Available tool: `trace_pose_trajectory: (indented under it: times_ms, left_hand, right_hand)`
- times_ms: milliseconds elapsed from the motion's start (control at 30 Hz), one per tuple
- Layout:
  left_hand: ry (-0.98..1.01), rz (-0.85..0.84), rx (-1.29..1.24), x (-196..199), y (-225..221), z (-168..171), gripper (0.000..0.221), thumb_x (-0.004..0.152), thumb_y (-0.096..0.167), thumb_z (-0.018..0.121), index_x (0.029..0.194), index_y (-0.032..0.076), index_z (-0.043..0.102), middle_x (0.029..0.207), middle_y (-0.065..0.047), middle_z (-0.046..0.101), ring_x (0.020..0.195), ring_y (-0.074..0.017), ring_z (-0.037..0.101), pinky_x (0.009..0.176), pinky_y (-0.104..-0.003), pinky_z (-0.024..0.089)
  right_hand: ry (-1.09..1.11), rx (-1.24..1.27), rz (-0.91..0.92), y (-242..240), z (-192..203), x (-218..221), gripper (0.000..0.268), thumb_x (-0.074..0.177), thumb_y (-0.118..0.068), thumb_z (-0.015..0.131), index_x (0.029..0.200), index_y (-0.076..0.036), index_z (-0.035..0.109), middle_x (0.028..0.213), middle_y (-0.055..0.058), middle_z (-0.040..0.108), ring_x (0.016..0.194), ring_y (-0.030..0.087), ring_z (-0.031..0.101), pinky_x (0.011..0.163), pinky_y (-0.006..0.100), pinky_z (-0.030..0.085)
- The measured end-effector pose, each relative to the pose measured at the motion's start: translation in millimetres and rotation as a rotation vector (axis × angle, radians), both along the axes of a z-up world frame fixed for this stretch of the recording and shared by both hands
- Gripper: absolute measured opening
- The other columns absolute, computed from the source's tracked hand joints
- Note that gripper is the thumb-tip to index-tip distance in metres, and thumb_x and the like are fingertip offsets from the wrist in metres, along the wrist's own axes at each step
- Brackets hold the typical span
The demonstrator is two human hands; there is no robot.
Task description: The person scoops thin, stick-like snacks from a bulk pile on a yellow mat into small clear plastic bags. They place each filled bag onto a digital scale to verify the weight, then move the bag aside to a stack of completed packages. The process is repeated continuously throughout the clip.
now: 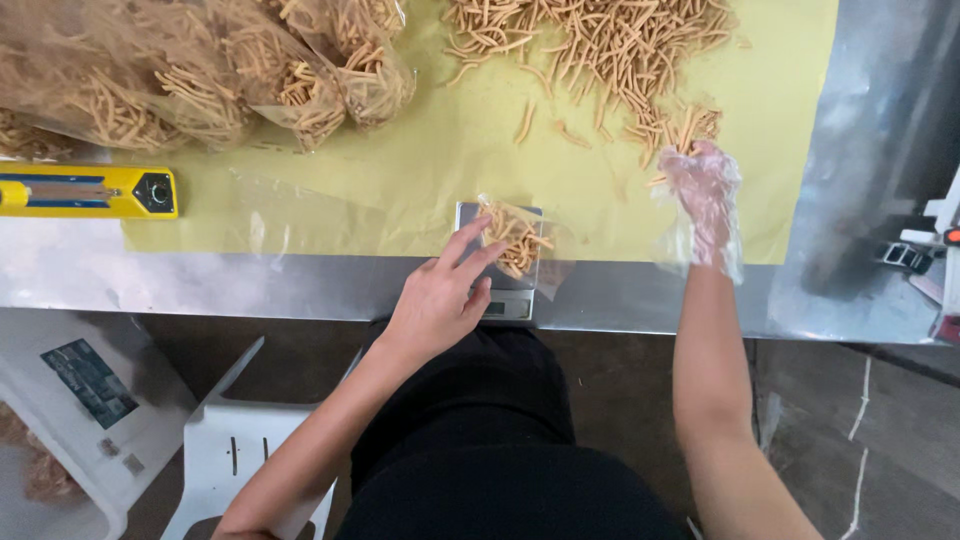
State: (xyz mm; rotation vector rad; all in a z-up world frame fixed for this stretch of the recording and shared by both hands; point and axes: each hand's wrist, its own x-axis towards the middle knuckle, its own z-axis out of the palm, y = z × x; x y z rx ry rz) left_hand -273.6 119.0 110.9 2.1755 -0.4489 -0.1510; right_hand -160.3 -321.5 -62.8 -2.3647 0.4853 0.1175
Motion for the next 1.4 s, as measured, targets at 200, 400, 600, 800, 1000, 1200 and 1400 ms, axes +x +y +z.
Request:
trace_pose_trajectory:
  times_ms: [200,400,600,800,1000,1200,1400]
  left_hand:
    - [0.035,-0.015,-0.024,-1,7,0,0.050,0.082,0.004,0.069,0.130,0.013,0.062,0.151,-0.011,0.052,0.073,-0.0285,0.071,0.072,-0.042,0.059]
    - [-0.027,-0.046,-0.016,-3,9,-4,0.051,0.080,0.002,0.069,0.129,0.013,0.063,0.151,-0.011,0.052,0.076,-0.0292,0.071,0.075,-0.043,0.059]
    - [-0.023,-0.033,-0.007,-5,17,-4,0.053,0.077,0.001,0.068,0.129,0.012,0.064,0.151,-0.012,0.051,0.075,-0.0313,0.070,0.072,-0.043,0.059]
    - [-0.025,-0.016,-0.021,-7,24,-8,0.049,0.079,0.002,0.068,0.128,0.010,0.065,0.151,-0.011,0.052,0.075,-0.0286,0.071,0.071,-0.042,0.059]
    - [-0.039,-0.025,0.004,-5,24,-12,0.049,0.080,0.003,0.068,0.128,0.011,0.064,0.150,-0.012,0.052,0.074,-0.0290,0.070,0.072,-0.042,0.058]
    - [-0.021,-0.041,0.027,0,21,-12,0.050,0.080,0.004,0.069,0.129,0.012,0.063,0.151,-0.013,0.051,0.072,-0.0314,0.069,0.072,-0.043,0.058]
    - [-0.037,-0.053,0.028,3,20,-13,0.047,0.083,0.006,0.070,0.129,0.011,0.062,0.152,-0.012,0.049,0.072,-0.0298,0.069,0.073,-0.044,0.057]
  right_hand:
    - [-0.078,0.479,-0.158,85,117,-61,0.030,0.092,-0.017,0.078,0.111,0.001,0.062,0.093,0.012,0.078,0.081,0.015,0.078,0.066,0.028,0.063]
    - [-0.009,0.334,-0.241,191,224,-96,0.033,0.085,-0.017,0.083,0.114,-0.007,0.074,0.097,0.006,0.079,0.083,0.013,0.075,0.072,0.026,0.064]
    - [-0.164,0.325,-0.155,227,219,-111,0.025,0.088,-0.014,0.083,0.108,-0.002,0.074,0.094,0.004,0.075,0.084,0.008,0.070,0.075,0.024,0.059]
    - [-0.224,0.244,-0.153,233,198,-122,0.022,0.089,-0.014,0.085,0.103,-0.001,0.073,0.090,0.003,0.073,0.082,0.006,0.065,0.076,0.023,0.057]
    - [-0.434,0.461,-0.124,232,187,-128,0.021,0.096,-0.004,0.078,0.113,0.001,0.068,0.100,0.005,0.074,0.093,0.010,0.071,0.085,0.026,0.060]
    - [-0.414,0.494,-0.170,217,169,-129,0.024,0.097,0.001,0.077,0.119,0.002,0.069,0.104,0.009,0.075,0.095,0.013,0.072,0.088,0.028,0.061]
    - [-0.350,0.546,-0.140,166,142,-46,0.042,0.101,-0.027,0.078,0.130,0.000,0.065,0.105,0.011,0.078,0.091,0.017,0.079,0.072,0.032,0.068]
